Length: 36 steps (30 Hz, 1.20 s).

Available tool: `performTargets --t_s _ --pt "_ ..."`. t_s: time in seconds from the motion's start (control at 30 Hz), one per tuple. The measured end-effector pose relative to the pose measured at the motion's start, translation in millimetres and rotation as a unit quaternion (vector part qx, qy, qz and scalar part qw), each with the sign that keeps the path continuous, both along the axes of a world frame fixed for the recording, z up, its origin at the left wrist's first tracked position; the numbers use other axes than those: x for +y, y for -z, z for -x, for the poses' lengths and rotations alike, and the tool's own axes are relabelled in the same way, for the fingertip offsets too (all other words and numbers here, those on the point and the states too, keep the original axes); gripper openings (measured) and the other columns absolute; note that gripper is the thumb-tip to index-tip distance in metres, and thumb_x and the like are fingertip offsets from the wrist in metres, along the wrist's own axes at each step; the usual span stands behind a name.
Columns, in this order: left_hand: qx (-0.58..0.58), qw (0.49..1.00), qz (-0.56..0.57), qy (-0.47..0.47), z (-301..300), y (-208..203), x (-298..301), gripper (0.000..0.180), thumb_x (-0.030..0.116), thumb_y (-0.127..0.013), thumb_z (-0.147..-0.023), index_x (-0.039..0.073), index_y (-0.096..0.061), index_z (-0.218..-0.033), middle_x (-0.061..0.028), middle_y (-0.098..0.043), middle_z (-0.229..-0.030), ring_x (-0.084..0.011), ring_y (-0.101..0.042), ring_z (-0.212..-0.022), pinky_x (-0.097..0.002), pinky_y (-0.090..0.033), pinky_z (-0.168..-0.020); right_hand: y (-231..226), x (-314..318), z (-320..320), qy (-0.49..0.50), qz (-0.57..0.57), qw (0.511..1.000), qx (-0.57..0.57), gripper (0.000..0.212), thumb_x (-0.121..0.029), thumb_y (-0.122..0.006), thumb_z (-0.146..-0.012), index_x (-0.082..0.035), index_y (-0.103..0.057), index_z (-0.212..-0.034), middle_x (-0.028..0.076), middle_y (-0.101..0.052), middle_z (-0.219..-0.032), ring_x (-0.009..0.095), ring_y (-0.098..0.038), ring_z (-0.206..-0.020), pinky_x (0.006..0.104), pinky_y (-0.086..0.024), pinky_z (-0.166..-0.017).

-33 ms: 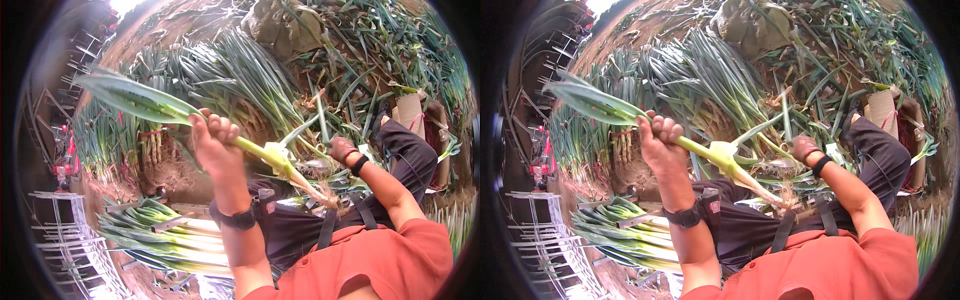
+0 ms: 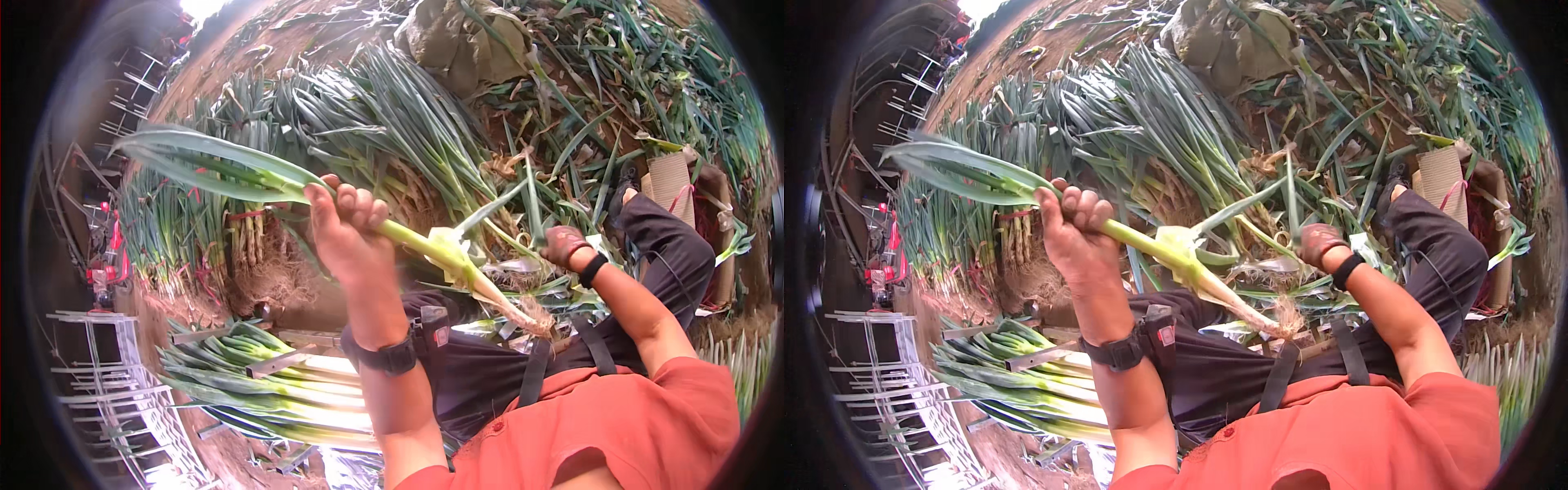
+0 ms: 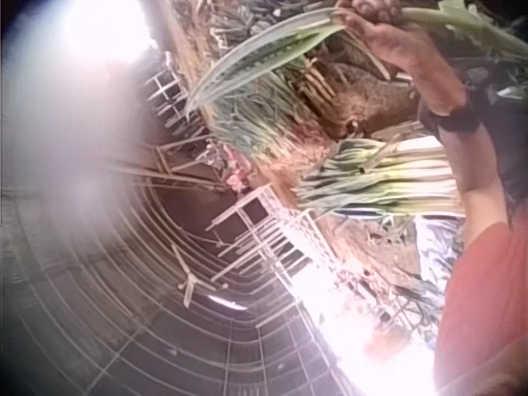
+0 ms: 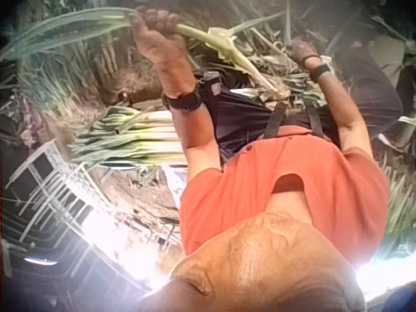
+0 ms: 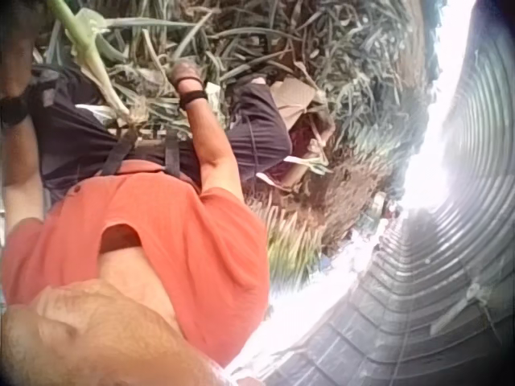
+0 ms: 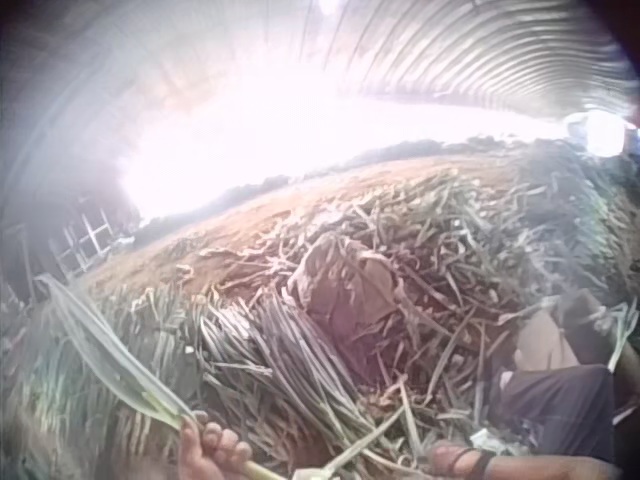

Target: Cleaning and peeling harvested leeks by hand and using a trimming blade.

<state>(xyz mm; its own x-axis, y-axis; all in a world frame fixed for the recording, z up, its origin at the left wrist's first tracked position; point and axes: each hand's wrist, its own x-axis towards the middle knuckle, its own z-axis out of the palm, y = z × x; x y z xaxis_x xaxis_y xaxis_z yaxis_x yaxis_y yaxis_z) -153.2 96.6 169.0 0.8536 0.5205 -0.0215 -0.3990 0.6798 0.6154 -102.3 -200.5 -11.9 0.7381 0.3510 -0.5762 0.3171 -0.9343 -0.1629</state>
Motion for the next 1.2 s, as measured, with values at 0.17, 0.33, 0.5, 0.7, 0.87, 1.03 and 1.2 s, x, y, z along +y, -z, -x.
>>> performTargets --t_s 0.17,0.33,0.5,0.7,0.87,1.03,1.2 --pt "0.018 0.998 0.062 0.009 -2 6 -4 0.023 0.030 -0.045 -0.094 0.007 -0.046 -0.096 0.0025 -0.037 -0.066 -0.0065 -0.031 -0.051 -0.0207 -0.029 -0.045 -86 50 -7 0.024 -0.524 0.840 -0.140 0.040 -0.021 -0.054 -0.085 0.000 -0.050 -0.119 0.016 -0.058 -0.108 0.024 -0.056 -0.102 0.0324 -0.044 -0.086" --pt "0.004 0.991 0.126 0.039 -12 11 -12 0.024 0.029 -0.045 -0.094 0.005 -0.046 -0.096 0.0026 -0.037 -0.065 -0.0064 -0.032 -0.049 -0.0205 -0.029 -0.042 -154 112 12 -0.036 -0.681 0.716 0.148 0.034 -0.027 -0.040 -0.096 0.002 -0.054 -0.107 0.008 -0.059 -0.093 0.013 -0.053 -0.086 0.0281 -0.043 -0.078" --pt "-0.018 0.989 0.141 -0.037 -2 -1 10 0.026 0.028 -0.045 -0.094 0.003 -0.046 -0.092 0.0037 -0.034 -0.060 -0.0051 -0.032 -0.045 -0.0193 -0.031 -0.038 -118 97 31 -0.001 -0.553 0.781 0.290 0.043 -0.037 -0.044 -0.093 -0.001 -0.062 -0.079 -0.002 -0.051 -0.059 0.006 -0.045 -0.059 0.0301 -0.040 -0.053" --pt "0.033 0.972 0.032 -0.231 16 -18 47 0.028 0.033 -0.044 -0.095 0.008 -0.043 -0.081 0.0053 -0.031 -0.057 -0.0048 -0.025 -0.042 -0.0195 -0.022 -0.036 14 -3 39 0.069 -0.436 0.892 0.095 0.030 -0.030 -0.055 -0.088 -0.003 -0.067 -0.093 0.006 -0.063 -0.067 0.008 -0.052 -0.060 0.0250 -0.044 -0.057" --pt "0.055 0.936 -0.053 -0.345 22 -29 50 0.028 0.032 -0.045 -0.094 0.008 -0.045 -0.081 0.0037 -0.034 -0.057 -0.0057 -0.028 -0.043 -0.0203 -0.024 -0.038 44 -95 20 0.143 0.026 0.989 0.017 0.042 -0.041 -0.053 -0.082 -0.002 -0.067 -0.092 0.020 -0.064 -0.091 0.032 -0.062 -0.081 0.0384 -0.048 -0.075" --pt "0.075 0.946 -0.044 -0.311 9 -22 33 0.023 0.028 -0.050 -0.093 0.007 -0.048 -0.084 0.0034 -0.038 -0.057 -0.0051 -0.032 -0.045 -0.0203 -0.027 -0.039 -1 -41 1 0.099 -0.079 0.985 -0.118 0.049 -0.037 -0.057 -0.076 0.002 -0.053 -0.106 0.026 -0.059 -0.096 0.037 -0.058 -0.092 0.0439 -0.045 -0.082" --pt "0.107 0.946 -0.054 -0.302 3 -10 19 0.017 0.022 -0.056 -0.089 0.006 -0.050 -0.089 0.0009 -0.044 -0.062 -0.0076 -0.040 -0.051 -0.0224 -0.037 -0.043 -116 83 24 0.114 -0.508 0.854 -0.022 0.029 -0.029 -0.048 -0.091 -0.004 -0.055 -0.104 0.021 -0.060 -0.094 0.031 -0.060 -0.091 0.0380 -0.049 -0.065"
